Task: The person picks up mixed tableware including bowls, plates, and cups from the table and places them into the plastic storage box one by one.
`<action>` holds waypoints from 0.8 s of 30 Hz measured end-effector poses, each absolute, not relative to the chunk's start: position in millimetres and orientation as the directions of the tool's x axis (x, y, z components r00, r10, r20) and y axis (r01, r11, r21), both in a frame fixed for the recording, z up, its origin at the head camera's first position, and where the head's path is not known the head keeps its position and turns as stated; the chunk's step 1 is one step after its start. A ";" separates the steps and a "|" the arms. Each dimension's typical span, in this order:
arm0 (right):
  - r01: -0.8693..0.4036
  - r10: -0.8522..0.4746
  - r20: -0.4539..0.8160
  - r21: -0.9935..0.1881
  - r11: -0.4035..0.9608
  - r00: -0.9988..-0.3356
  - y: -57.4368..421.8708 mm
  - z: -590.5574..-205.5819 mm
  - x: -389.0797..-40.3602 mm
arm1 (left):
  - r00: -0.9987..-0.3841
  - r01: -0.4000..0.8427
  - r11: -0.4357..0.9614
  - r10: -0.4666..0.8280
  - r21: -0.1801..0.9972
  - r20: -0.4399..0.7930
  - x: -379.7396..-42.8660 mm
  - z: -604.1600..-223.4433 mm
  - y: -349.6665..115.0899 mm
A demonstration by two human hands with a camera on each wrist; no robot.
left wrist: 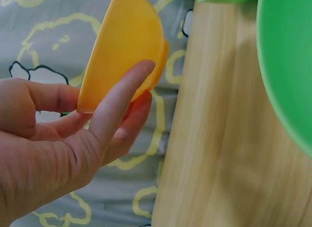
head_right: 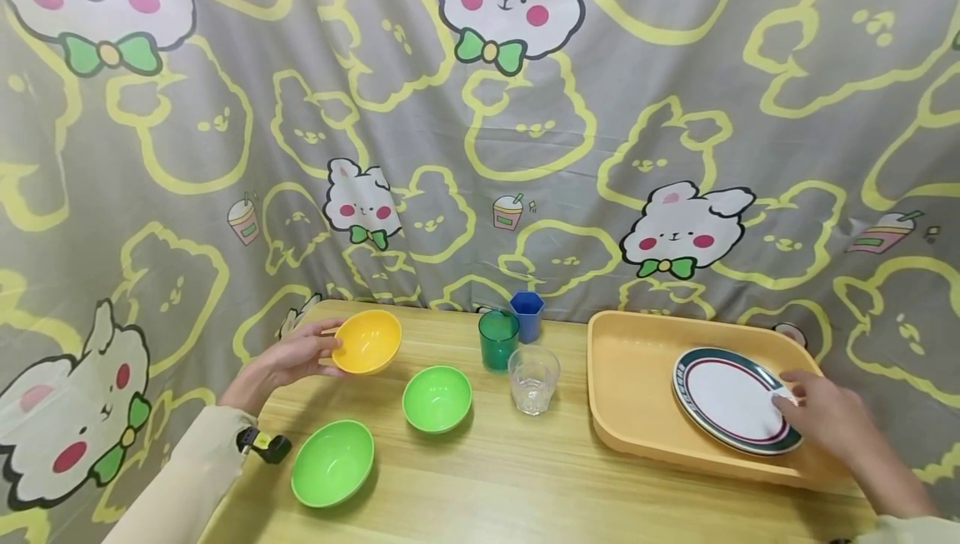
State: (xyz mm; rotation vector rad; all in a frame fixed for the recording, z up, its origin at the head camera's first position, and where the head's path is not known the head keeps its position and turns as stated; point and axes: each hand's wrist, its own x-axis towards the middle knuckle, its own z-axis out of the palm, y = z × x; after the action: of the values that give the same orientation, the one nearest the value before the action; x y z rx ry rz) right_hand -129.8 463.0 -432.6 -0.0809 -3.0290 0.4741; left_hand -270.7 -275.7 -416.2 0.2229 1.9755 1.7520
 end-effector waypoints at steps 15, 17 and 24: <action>-0.127 -0.014 0.357 -0.294 0.947 -0.934 424.4 -422.1 -132.1 | -0.895 -0.171 0.124 0.396 0.977 -0.207 -267.8 -404.1 -258.4; -0.139 -0.023 0.370 -0.290 0.947 -0.929 420.3 -420.8 -132.0 | -0.898 -0.175 0.118 0.388 0.978 -0.207 -267.2 -402.5 -255.6; -0.137 -0.017 0.373 -0.296 0.945 -0.928 404.1 -413.3 -133.2 | -0.904 -0.150 0.124 0.385 0.981 -0.186 -263.4 -394.6 -243.5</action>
State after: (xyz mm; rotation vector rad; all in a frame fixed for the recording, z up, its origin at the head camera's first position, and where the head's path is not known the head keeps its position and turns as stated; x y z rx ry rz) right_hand -133.2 404.1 -413.3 0.1120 -2.7284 0.4520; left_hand -263.4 -243.5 -394.6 0.2276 2.0131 1.8326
